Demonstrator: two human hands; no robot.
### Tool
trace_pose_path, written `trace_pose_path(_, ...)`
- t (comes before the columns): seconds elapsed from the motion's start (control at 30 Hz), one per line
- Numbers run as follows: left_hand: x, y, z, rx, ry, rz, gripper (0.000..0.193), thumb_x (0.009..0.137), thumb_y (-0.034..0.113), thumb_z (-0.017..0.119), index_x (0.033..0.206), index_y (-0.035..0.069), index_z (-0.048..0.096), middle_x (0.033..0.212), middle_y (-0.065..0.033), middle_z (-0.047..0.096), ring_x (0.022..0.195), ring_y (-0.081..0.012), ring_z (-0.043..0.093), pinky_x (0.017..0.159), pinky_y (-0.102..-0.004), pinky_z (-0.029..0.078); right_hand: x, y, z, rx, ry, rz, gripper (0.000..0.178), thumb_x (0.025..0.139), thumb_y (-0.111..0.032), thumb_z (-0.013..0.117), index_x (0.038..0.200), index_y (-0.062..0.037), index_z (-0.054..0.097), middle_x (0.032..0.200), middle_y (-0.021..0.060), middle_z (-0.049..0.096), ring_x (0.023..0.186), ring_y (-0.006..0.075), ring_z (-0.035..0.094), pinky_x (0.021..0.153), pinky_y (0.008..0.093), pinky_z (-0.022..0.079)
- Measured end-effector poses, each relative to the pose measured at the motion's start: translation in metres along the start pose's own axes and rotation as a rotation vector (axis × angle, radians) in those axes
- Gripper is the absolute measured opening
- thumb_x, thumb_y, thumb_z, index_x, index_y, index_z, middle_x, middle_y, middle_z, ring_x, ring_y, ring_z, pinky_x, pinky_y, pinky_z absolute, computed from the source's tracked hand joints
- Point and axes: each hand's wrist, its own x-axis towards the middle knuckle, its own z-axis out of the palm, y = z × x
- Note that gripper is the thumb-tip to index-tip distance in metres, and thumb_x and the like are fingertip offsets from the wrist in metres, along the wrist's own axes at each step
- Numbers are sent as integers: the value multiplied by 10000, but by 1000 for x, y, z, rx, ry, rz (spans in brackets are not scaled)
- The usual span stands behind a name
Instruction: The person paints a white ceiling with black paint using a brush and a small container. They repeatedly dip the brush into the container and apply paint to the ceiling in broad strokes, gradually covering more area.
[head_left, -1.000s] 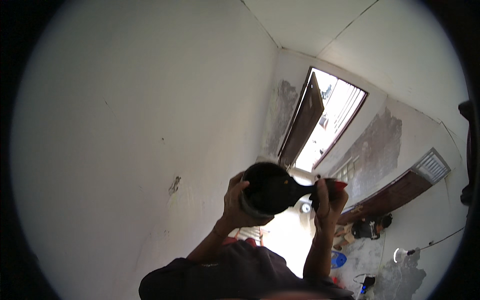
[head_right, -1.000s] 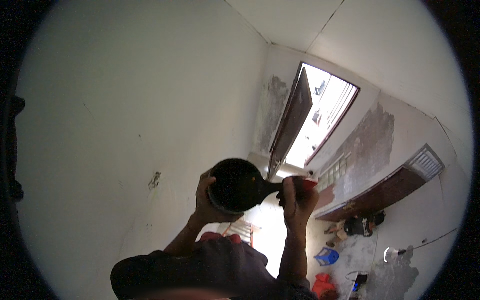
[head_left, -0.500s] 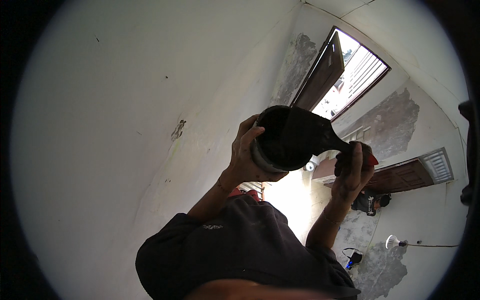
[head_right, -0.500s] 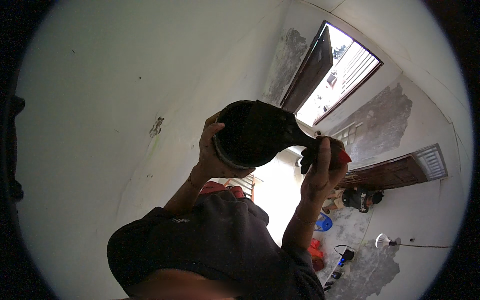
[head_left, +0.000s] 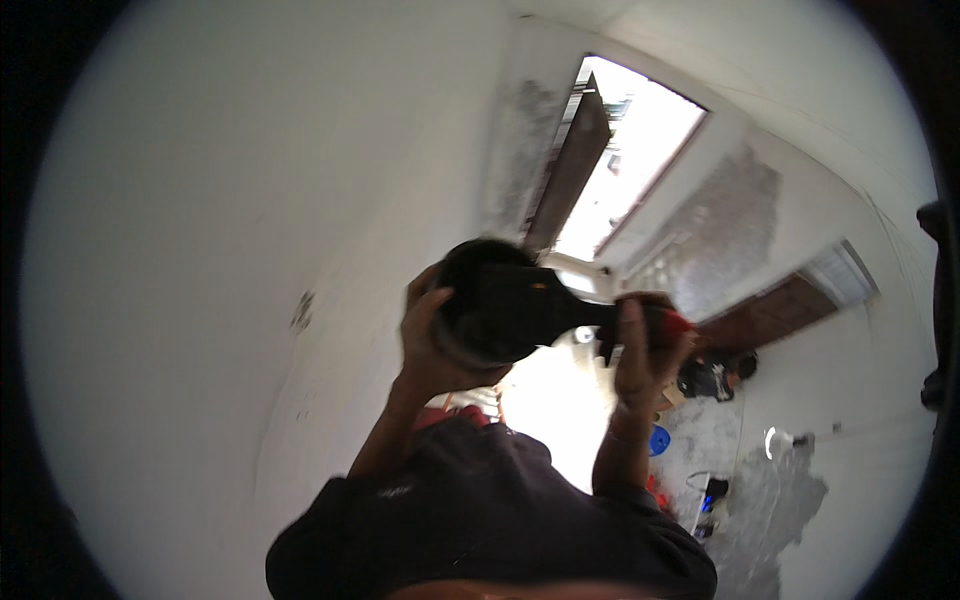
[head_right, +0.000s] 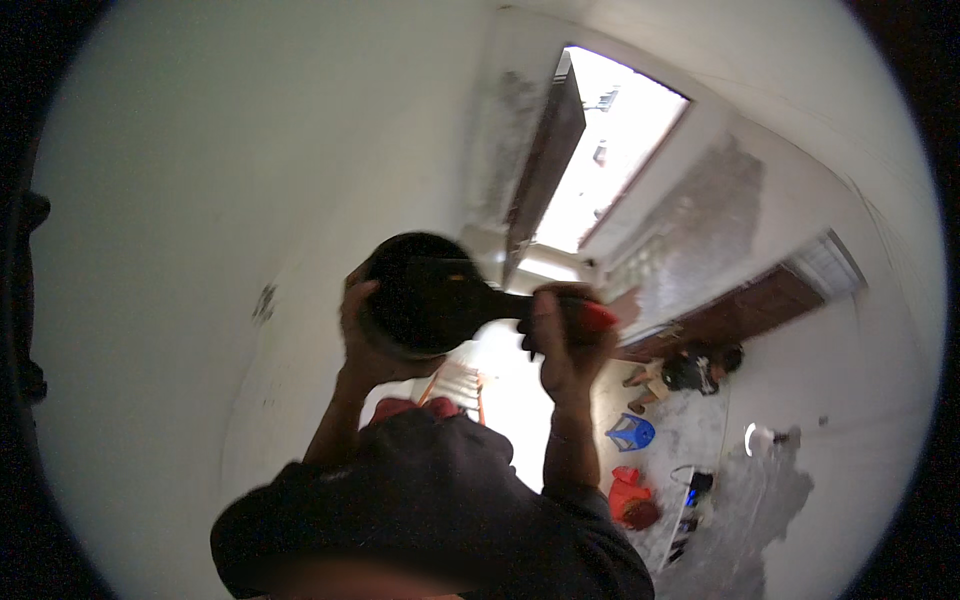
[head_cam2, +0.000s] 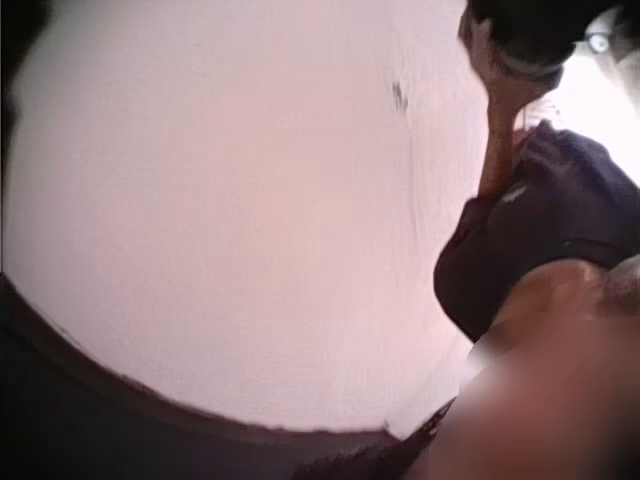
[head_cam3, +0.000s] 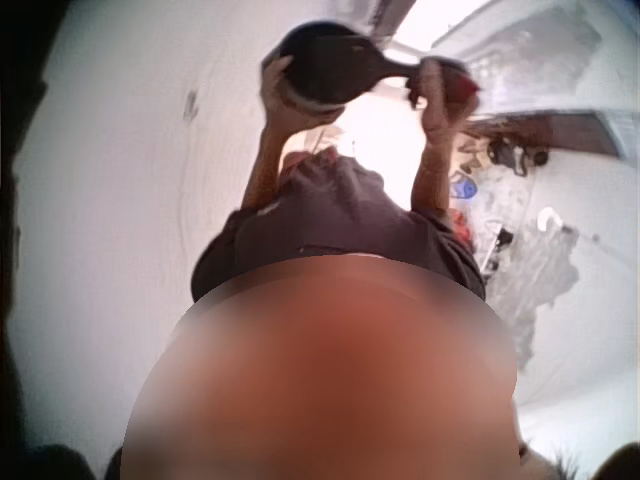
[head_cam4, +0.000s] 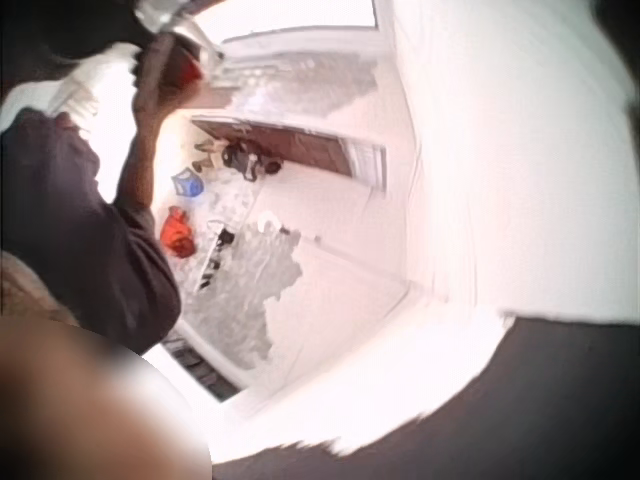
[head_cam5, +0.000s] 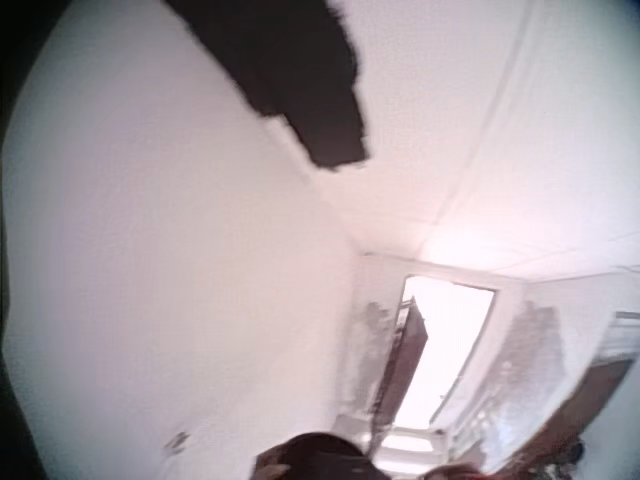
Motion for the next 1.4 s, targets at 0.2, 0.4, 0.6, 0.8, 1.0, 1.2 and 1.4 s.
trace_pose_path(0.2,-13,-4,-8,53,-131,-37,1304,529,298,1001,1545,146,196,1481,-175,339,1382,-367,427,1136,-521,416,4,-2,4,-41,-111,12,143,995,-101,679,1009,41,694,757,71,711,630,111,689,547,241,546)
trace_pose_path(0.4,-22,-12,-3,9,-134,-125,1296,530,303,996,1537,159,193,1475,-185,354,1371,-367,450,1132,-522,430,8,-6,1,-213,-251,-171,114,975,-103,703,994,9,694,723,79,709,628,126,696,570,280,539)
trace_pose_path(0.6,-26,-19,3,-45,-150,-199,1281,509,270,991,1519,160,211,1482,-204,339,1383,-398,435,1145,-511,414,12,-7,-2,-314,-225,-341,86,953,-62,718,987,14,702,744,60,720,604,95,674,559,249,518)
trace_pose_path(0.8,-24,-22,5,-41,-169,-207,1294,500,267,989,1528,139,213,1490,-187,332,1411,-390,402,1167,-522,395,11,-4,-7,-291,-213,-349,102,955,-84,720,1001,6,704,733,51,715,635,99,697,584,245,533)
trace_pose_path(1.0,-18,-21,4,-49,-188,-205,1279,513,233,984,1530,134,215,1498,-183,324,1416,-387,396,1171,-522,393,10,-6,-7,-331,-143,-327,118,968,-98,712,1008,11,690,718,48,714,614,92,697,560,234,530)
trace_pose_path(1.2,-17,-28,11,-114,-189,-163,1303,519,274,1004,1539,173,200,1506,-171,325,1391,-375,439,1157,-514,426,8,2,-5,-230,-111,-29,128,983,-121,703,1013,2,684,718,47,709,590,86,678,503,220,520)
trace_pose_path(1.4,-4,-36,7,-148,-179,-83,1297,499,319,1037,1512,145,246,1472,-174,340,1377,-345,420,1128,-506,408,14,23,0,136,146,185,194,1008,-204,665,933,-26,643,751,91,703,557,147,653,454,282,496)
